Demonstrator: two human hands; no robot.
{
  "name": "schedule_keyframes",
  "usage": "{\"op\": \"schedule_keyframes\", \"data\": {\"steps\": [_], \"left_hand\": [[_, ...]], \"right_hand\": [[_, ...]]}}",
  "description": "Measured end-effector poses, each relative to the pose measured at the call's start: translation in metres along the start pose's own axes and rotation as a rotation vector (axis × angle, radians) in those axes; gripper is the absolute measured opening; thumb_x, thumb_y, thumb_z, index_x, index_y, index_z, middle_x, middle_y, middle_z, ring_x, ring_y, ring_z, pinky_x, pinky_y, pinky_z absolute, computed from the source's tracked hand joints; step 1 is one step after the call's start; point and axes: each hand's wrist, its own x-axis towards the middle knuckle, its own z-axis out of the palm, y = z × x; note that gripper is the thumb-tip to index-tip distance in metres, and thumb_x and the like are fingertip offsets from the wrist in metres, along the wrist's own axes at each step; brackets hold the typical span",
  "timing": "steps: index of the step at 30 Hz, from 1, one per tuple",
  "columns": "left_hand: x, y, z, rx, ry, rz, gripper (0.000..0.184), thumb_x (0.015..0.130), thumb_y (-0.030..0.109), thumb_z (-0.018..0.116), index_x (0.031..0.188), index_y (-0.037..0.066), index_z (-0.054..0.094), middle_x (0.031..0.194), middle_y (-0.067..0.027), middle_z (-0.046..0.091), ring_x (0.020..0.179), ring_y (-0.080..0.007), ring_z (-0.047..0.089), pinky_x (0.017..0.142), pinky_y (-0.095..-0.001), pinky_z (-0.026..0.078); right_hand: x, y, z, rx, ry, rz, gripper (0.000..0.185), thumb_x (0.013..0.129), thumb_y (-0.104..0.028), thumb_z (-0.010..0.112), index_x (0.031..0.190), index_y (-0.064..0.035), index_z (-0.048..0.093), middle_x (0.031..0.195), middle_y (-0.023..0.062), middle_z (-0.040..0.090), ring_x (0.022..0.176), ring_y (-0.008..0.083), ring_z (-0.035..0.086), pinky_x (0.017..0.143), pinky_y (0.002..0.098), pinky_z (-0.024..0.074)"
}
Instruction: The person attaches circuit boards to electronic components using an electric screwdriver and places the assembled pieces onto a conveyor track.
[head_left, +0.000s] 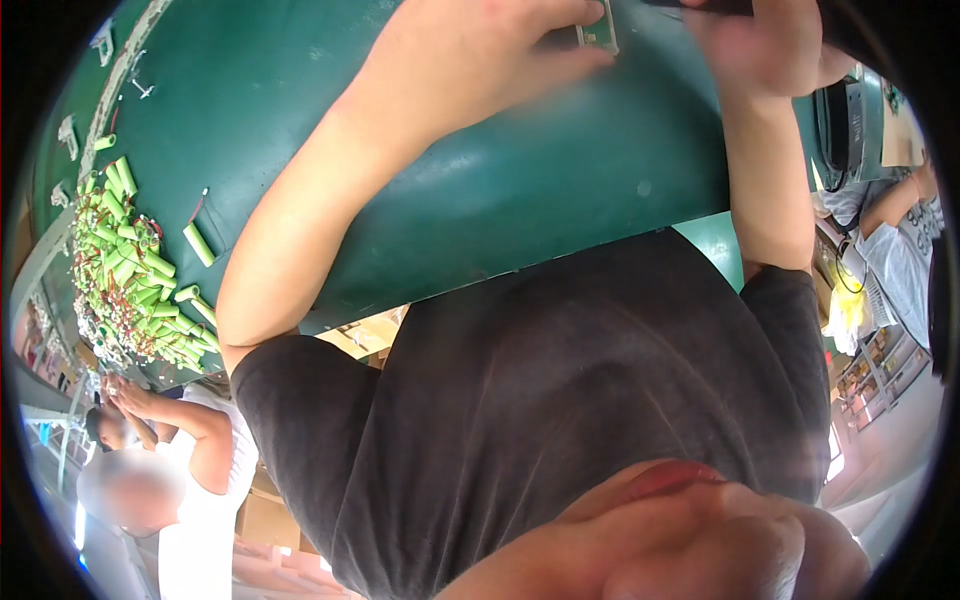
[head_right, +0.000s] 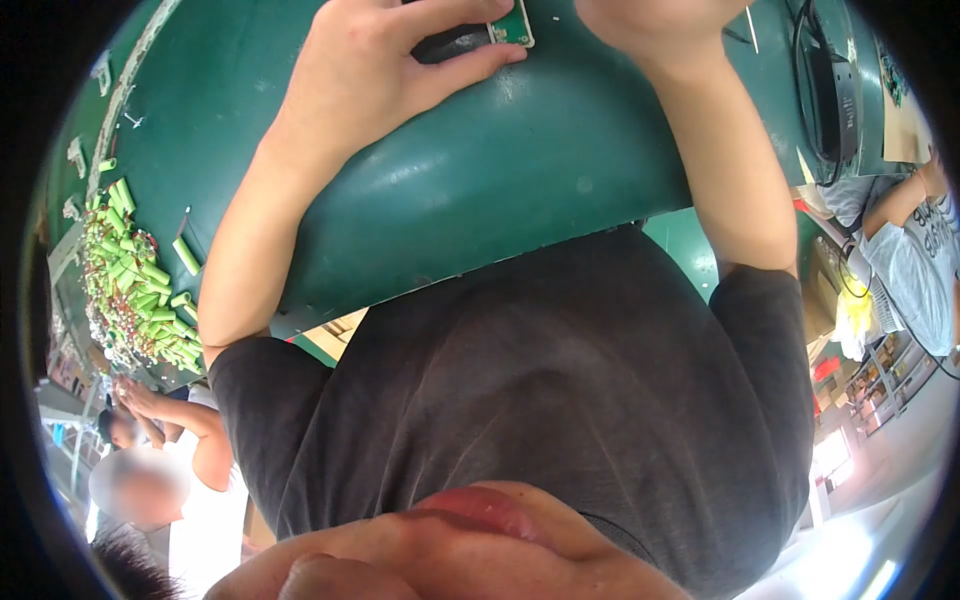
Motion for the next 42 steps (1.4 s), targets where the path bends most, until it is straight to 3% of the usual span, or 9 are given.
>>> {"op": "schedule_keyframes", "data": {"steps": [16, 22, 23, 28, 30, 31, 33, 37, 42], "left_hand": [[0.016, 0.024, -0.02, 0.121, -0.131, -0.134, 0.037, 0.074, 0.018, 0.082, 0.104, 0.001, 0.07, 0.135, -0.0283, 0.057, 0.123, -0.0439, 0.06, 0.1, -0.0454, 0.055], [0.059, -0.044, -0.075, 0.229, 0.075, -0.306, 0.026, 0.073, 0.014, 0.078, 0.083, 0.001, 0.058, 0.092, -0.016, 0.065, 0.088, -0.0339, 0.066, 0.082, -0.0381, 0.052], [0.066, -0.064, -0.091, 0.235, 0.094, -0.343, 0.026, 0.076, 0.015, 0.077, 0.089, 0.001, 0.059, 0.091, -0.016, 0.064, 0.086, -0.0321, 0.065, 0.084, -0.0382, 0.052], [0.079, -0.173, -0.133, 0.382, -0.033, -0.49, 0.036, 0.083, 0.022, 0.078, 0.107, 0.001, 0.06, 0.108, -0.0187, 0.068, 0.103, -0.0337, 0.066, 0.095, -0.0407, 0.051], [0.077, -0.187, -0.131, 0.464, -0.03, -0.295, 0.035, 0.082, 0.021, 0.079, 0.107, 0.001, 0.062, 0.118, -0.0203, 0.065, 0.111, -0.0366, 0.064, 0.098, -0.0427, 0.05], [0.076, -0.192, -0.128, 0.504, -0.021, -0.201, 0.035, 0.082, 0.02, 0.079, 0.107, 0.002, 0.063, 0.123, -0.0211, 0.064, 0.115, -0.0381, 0.062, 0.099, -0.0437, 0.049], [0.077, -0.201, -0.117, 0.57, -0.004, -0.121, 0.031, 0.083, 0.019, 0.078, 0.107, 0.002, 0.065, 0.131, -0.0216, 0.061, 0.119, -0.0408, 0.059, 0.099, -0.046, 0.048], [0.075, -0.202, -0.103, 0.572, -0.024, -0.152, 0.022, 0.085, 0.014, 0.075, 0.101, 0.003, 0.067, 0.133, -0.0216, 0.06, 0.119, -0.0425, 0.057, 0.1, -0.0483, 0.047], [0.076, -0.141, -0.081, 0.556, 0.059, -0.076, 0.014, 0.084, 0.007, 0.074, 0.091, 0.001, 0.064, 0.131, -0.0214, 0.058, 0.123, -0.0417, 0.053, 0.106, -0.0468, 0.043]], "right_hand": [[-0.008, 0.009, -0.001, 0.005, 0.231, 0.04, 0.042, 0.097, -0.001, 0.058, 0.129, -0.0034, 0.031, 0.066, 0.0022, 0.05, 0.047, 0.0115, 0.047, 0.046, 0.027, 0.0432], [-0.021, 0.004, 0.001, -0.115, 0.278, 0.286, 0.046, 0.093, 0.005, 0.062, 0.129, 0.0021, 0.033, 0.071, 0.0036, 0.059, 0.051, 0.0107, 0.053, 0.049, 0.0246, 0.0435], [-0.021, 0.013, -0.004, -0.144, 0.199, 0.219, 0.048, 0.092, 0.006, 0.063, 0.129, 0.0025, 0.034, 0.071, 0.0025, 0.059, 0.052, 0.0105, 0.054, 0.05, 0.0243, 0.0431], [-0.017, 0.015, -0.01, -0.075, 0.128, 0.193, 0.024, 0.093, 0.009, 0.059, 0.115, 0.0022, 0.05, 0.068, 0.0061, 0.058, 0.053, 0.0125, 0.052, 0.048, 0.0272, 0.0393], [-0.015, 0.005, -0.003, -0.014, 0.205, 0.233, 0.009, 0.094, 0.009, 0.058, 0.095, 0.001, 0.055, 0.068, 0.0072, 0.059, 0.053, 0.0124, 0.051, 0.048, 0.0276, 0.0389], [-0.013, 0.001, 0.0, 0.005, 0.243, 0.25, 0.015, 0.094, 0.01, 0.058, 0.082, 0.0004, 0.057, 0.068, 0.0073, 0.059, 0.052, 0.0121, 0.051, 0.047, 0.0275, 0.0391], [-0.012, 0.002, -0.003, -0.006, 0.257, 0.175, 0.013, 0.094, 0.008, 0.058, 0.085, 0.0008, 0.053, 0.07, 0.0061, 0.059, 0.051, 0.0121, 0.051, 0.047, 0.0271, 0.0403], [-0.006, -0.004, -0.015, 0.069, 0.29, -0.024, 0.043, 0.096, -0.002, 0.06, 0.132, 0.0027, 0.037, 0.07, 0.0016, 0.055, 0.047, 0.0136, 0.05, 0.047, 0.0265, 0.0437], [0.035, -0.052, -0.07, -0.055, 0.184, -0.234, 0.044, 0.103, -0.01, 0.047, 0.145, -0.0054, 0.038, 0.068, -0.0004, 0.044, 0.05, 0.0117, 0.046, 0.05, 0.0279, 0.0461]]}}
